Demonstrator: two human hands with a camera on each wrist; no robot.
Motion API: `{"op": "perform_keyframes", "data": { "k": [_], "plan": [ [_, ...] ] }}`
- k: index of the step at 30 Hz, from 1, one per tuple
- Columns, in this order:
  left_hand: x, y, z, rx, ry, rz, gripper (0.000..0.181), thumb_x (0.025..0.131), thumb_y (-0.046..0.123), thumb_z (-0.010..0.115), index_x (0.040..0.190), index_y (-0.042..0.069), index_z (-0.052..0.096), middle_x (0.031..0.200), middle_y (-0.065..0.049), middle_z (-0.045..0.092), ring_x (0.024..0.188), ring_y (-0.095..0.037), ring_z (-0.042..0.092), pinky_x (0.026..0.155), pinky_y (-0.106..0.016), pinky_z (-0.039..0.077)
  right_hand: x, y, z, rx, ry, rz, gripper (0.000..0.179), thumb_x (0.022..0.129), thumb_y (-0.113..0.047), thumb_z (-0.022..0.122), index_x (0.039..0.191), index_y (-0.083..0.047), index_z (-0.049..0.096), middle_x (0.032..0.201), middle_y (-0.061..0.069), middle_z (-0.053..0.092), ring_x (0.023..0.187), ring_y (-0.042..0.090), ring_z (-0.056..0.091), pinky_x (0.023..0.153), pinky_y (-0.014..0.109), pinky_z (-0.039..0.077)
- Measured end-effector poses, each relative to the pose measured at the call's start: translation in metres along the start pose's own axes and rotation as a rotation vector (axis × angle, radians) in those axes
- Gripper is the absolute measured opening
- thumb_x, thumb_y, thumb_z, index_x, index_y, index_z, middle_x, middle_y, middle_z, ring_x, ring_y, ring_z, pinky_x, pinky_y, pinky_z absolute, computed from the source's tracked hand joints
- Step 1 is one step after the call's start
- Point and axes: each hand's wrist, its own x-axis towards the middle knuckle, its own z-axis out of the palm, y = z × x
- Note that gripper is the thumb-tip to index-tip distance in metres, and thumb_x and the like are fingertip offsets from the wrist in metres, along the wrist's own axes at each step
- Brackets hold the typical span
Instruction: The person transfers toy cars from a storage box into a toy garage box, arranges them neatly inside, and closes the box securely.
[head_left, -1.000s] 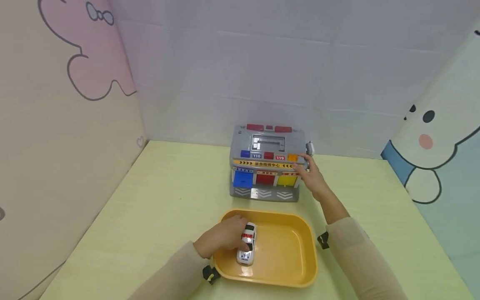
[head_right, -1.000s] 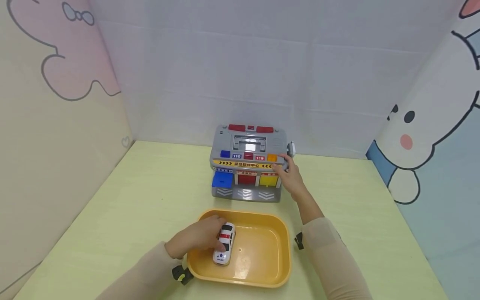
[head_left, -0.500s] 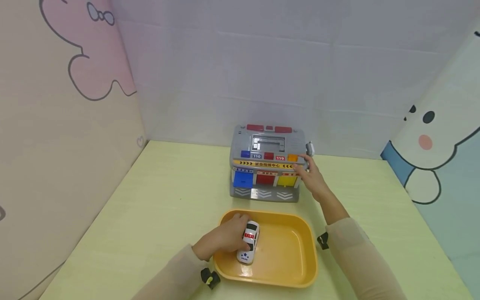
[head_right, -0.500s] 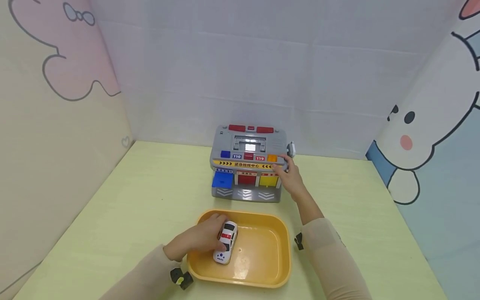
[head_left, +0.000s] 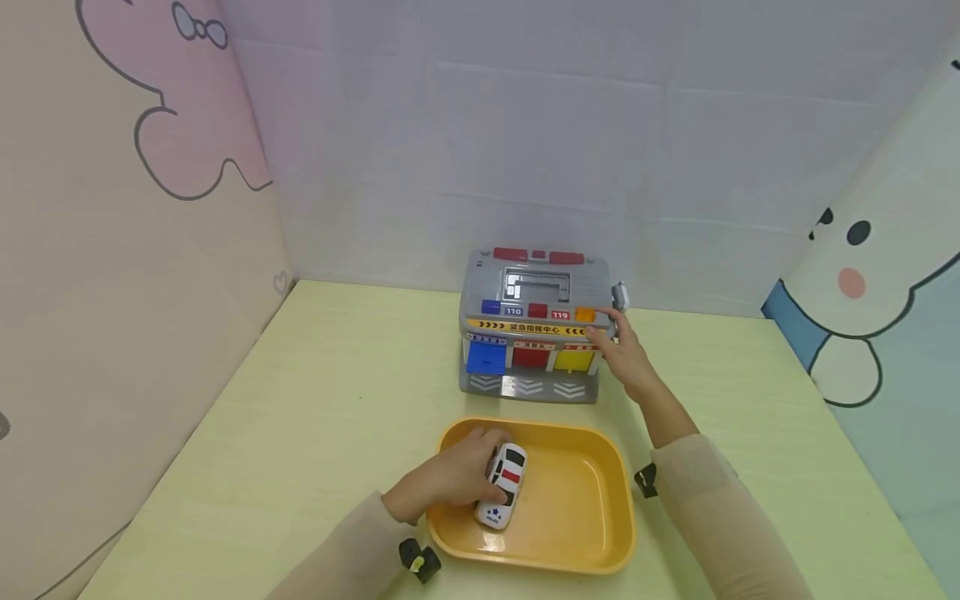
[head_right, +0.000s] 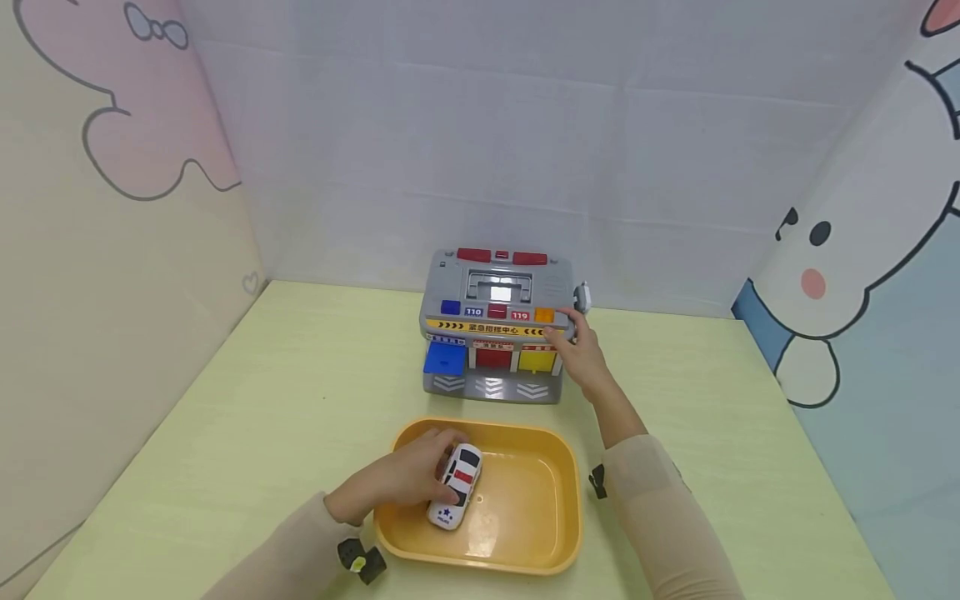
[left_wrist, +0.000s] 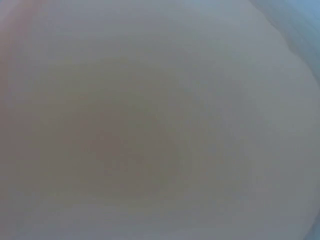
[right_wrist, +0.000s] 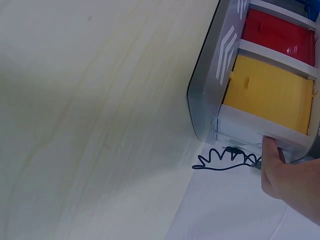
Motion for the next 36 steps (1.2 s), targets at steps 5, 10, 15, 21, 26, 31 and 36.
{"op": "perform_keyframes", "data": {
  "k": [5, 10, 15, 21, 26, 31, 36],
  "plan": [
    [0.001, -0.001, -0.001, -0.005, -0.001, 0.015, 0.067, 0.075, 0.016, 0.086, 0.132, 0.011, 0.051, 0.111, -0.003, 0.049, 0.093, -0.015, 0.05, 0.077, -0.025, 0.049, 0.001, 0.0, 0.0, -0.011, 0.004, -0.004, 0.061, 0.102, -0.033, 0.05, 0.151, -0.01, 0.023, 0.131, 0.026, 0.037, 0.12, 0.038, 0.041, 0.106, 0.054, 0.03],
    [0.002, -0.003, -0.003, -0.025, -0.013, 0.019, 0.067, 0.076, 0.017, 0.086, 0.133, 0.012, 0.051, 0.11, -0.001, 0.051, 0.094, -0.016, 0.05, 0.078, -0.025, 0.049, 0.001, -0.001, 0.001, -0.021, 0.008, -0.006, 0.059, 0.102, -0.032, 0.05, 0.15, -0.009, 0.024, 0.13, 0.026, 0.038, 0.119, 0.037, 0.041, 0.105, 0.053, 0.031],
    [0.001, -0.003, -0.006, -0.064, -0.025, 0.017, 0.068, 0.076, 0.016, 0.085, 0.134, 0.012, 0.05, 0.111, -0.002, 0.053, 0.094, -0.017, 0.051, 0.079, -0.027, 0.049, 0.001, -0.002, 0.001, -0.014, 0.008, -0.017, 0.058, 0.103, -0.03, 0.05, 0.15, -0.008, 0.024, 0.129, 0.026, 0.04, 0.118, 0.037, 0.042, 0.104, 0.052, 0.032],
    [-0.002, -0.001, -0.011, -0.093, -0.03, 0.006, 0.067, 0.076, 0.018, 0.086, 0.133, 0.014, 0.051, 0.113, -0.002, 0.054, 0.092, -0.017, 0.052, 0.078, -0.029, 0.049, 0.001, -0.002, 0.001, -0.001, 0.006, -0.018, 0.059, 0.103, -0.031, 0.05, 0.15, -0.008, 0.024, 0.131, 0.026, 0.038, 0.119, 0.037, 0.042, 0.106, 0.053, 0.03],
    [-0.001, -0.004, -0.015, -0.165, -0.034, 0.025, 0.066, 0.076, 0.016, 0.086, 0.133, 0.013, 0.052, 0.112, 0.0, 0.054, 0.089, -0.018, 0.055, 0.076, -0.029, 0.051, 0.001, -0.002, 0.001, 0.0, 0.006, -0.006, 0.059, 0.103, -0.031, 0.05, 0.151, -0.009, 0.023, 0.132, 0.026, 0.038, 0.119, 0.037, 0.041, 0.106, 0.053, 0.03],
    [0.0, -0.011, -0.021, -0.26, -0.039, 0.056, 0.066, 0.076, 0.015, 0.085, 0.133, 0.012, 0.052, 0.11, -0.001, 0.054, 0.091, -0.019, 0.057, 0.078, -0.031, 0.051, 0.0, -0.002, 0.001, -0.001, 0.007, -0.001, 0.059, 0.103, -0.031, 0.05, 0.151, -0.01, 0.023, 0.133, 0.026, 0.038, 0.119, 0.037, 0.041, 0.105, 0.052, 0.031],
    [-0.004, -0.01, -0.03, -0.313, -0.032, 0.074, 0.066, 0.077, 0.013, 0.083, 0.135, 0.01, 0.051, 0.113, -0.005, 0.054, 0.094, -0.021, 0.057, 0.079, -0.034, 0.052, 0.0, 0.0, 0.001, -0.004, 0.01, 0.003, 0.06, 0.102, -0.032, 0.05, 0.151, -0.01, 0.023, 0.134, 0.027, 0.038, 0.119, 0.037, 0.041, 0.105, 0.051, 0.031]
  ]
}}
